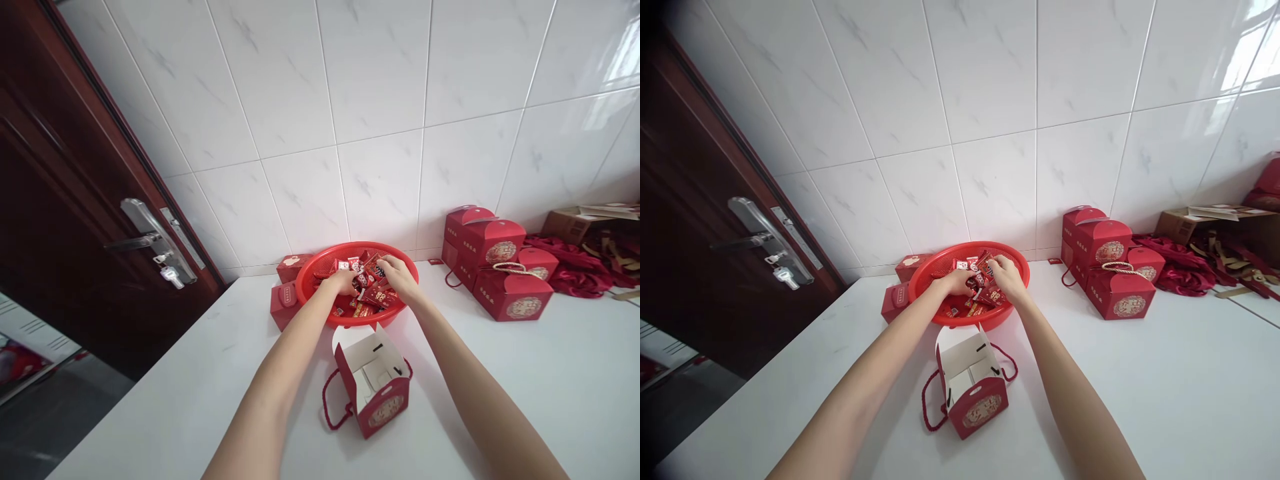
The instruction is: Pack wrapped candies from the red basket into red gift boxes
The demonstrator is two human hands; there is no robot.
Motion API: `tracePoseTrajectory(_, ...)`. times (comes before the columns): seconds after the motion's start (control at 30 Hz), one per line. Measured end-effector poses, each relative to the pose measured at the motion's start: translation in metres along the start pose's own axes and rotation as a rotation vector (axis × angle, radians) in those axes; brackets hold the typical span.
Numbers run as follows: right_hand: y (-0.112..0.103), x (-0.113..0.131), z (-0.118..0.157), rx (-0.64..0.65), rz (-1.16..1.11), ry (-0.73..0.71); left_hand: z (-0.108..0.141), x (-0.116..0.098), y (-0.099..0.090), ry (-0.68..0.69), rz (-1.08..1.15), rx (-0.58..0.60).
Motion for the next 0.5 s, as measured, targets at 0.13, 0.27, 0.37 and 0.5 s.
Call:
tracePoseTrajectory(0.13,0.001,0.001,0.001,0.002,0.015,-0.032,-0.006,-0.009,0.000,0.005,-0.124,0.095)
tracePoseTrajectory(0.27,0.000,0.002,0.001,-0.001,0.016,-0.048,-0.005,-0.016,0.005,0.065,-0.173,0.120)
tracePoseTrajectory(0.37,0.000,0.002,0.002,-0.001,0.006,-0.049,0.000,-0.018,0.010,0.101,-0.187,0.146)
tracePoseTrajectory(0.5,0.000,0.001,0.002,0.000,0.000,-0.050,0.003,-0.019,0.010,0.118,-0.184,0.143)
Point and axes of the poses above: each hand's wrist, its own z-axis away from the middle knuckle, its own y-axis out of the palm, x = y × z, the point moved 5 cm from there along -z, towards the middle knuckle
